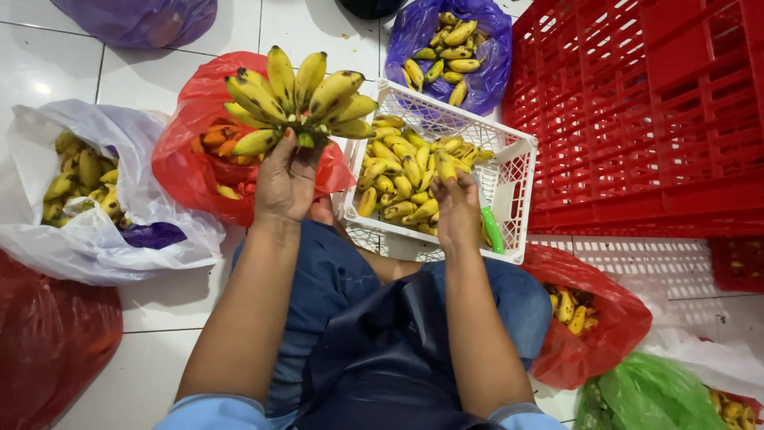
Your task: Sorting bunches of bananas from a central crate into different colored plastic bags on the floor.
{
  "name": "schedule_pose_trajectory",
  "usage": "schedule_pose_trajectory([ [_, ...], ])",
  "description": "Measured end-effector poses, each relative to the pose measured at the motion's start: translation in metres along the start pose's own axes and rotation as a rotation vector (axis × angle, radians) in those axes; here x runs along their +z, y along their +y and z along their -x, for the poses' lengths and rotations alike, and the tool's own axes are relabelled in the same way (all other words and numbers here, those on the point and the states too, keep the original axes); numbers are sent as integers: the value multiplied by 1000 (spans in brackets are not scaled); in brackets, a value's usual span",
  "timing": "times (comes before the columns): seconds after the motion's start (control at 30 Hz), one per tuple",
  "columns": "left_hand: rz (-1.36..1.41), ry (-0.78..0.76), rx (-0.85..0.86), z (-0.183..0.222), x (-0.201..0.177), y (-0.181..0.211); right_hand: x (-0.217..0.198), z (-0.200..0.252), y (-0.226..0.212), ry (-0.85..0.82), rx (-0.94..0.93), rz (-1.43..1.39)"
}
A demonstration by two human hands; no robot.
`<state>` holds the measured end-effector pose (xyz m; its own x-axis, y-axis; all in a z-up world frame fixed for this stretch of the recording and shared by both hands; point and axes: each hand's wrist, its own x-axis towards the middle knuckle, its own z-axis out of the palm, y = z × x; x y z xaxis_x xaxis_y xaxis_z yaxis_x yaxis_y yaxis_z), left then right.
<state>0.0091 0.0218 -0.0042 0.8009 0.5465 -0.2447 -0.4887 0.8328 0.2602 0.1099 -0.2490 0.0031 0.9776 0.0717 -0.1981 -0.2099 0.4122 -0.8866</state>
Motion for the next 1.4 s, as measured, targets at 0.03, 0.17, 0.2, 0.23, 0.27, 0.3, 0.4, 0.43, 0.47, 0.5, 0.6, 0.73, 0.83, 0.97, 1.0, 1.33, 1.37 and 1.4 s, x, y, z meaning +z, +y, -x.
schedule_pose_trajectory([
  [0.03,-3,-1,-1,1,0,-1,0,1,-3,1,0,-3],
  [0.17,-58,-69,-42,10,9,-1,-8,2,-7,76,-46,306],
  [0.2,-64,-101,-77,13,13,1,-10,2,-5,75,-69,404],
  [0.23,-66,-103,-76,15,15,1,4,12,-13,74,-70,400],
  [0.27,-55,-107,-89,17,17,0,19,22,-20,24,-39,411],
  [0.3,-45,-112,-102,19,19,0,33,32,-28,-26,-9,422],
  [0.4,-44,-124,-118,-4,-21,-7,95,75,-62,-240,1,323],
  [0.43,-47,-128,-120,0,-15,-6,98,76,-58,-237,-2,319],
  [0.47,-35,-140,-130,3,-8,-6,100,77,-54,-361,-48,255],
  [0.5,-24,-152,-140,7,-3,-5,103,79,-49,-485,-95,189],
  [0.6,-31,-234,-162,27,20,4,119,92,-61,-458,-151,259],
  [0.73,30,-269,-175,26,10,9,130,117,-75,-478,-303,348],
  [0.83,74,-308,-209,24,6,9,133,126,-79,-511,-451,419],
  [0.97,67,-329,-177,27,8,14,138,130,-84,-543,-534,506],
  [1.0,47,-316,-150,27,7,16,138,129,-84,-550,-563,537],
  [1.33,22,-388,-106,50,56,16,154,135,-97,-506,-1049,819],
  [1.37,9,-391,-97,47,51,15,154,133,-96,-487,-1052,817],
  [1.4,-4,-392,-88,45,47,14,154,132,-95,-469,-1054,816],
])
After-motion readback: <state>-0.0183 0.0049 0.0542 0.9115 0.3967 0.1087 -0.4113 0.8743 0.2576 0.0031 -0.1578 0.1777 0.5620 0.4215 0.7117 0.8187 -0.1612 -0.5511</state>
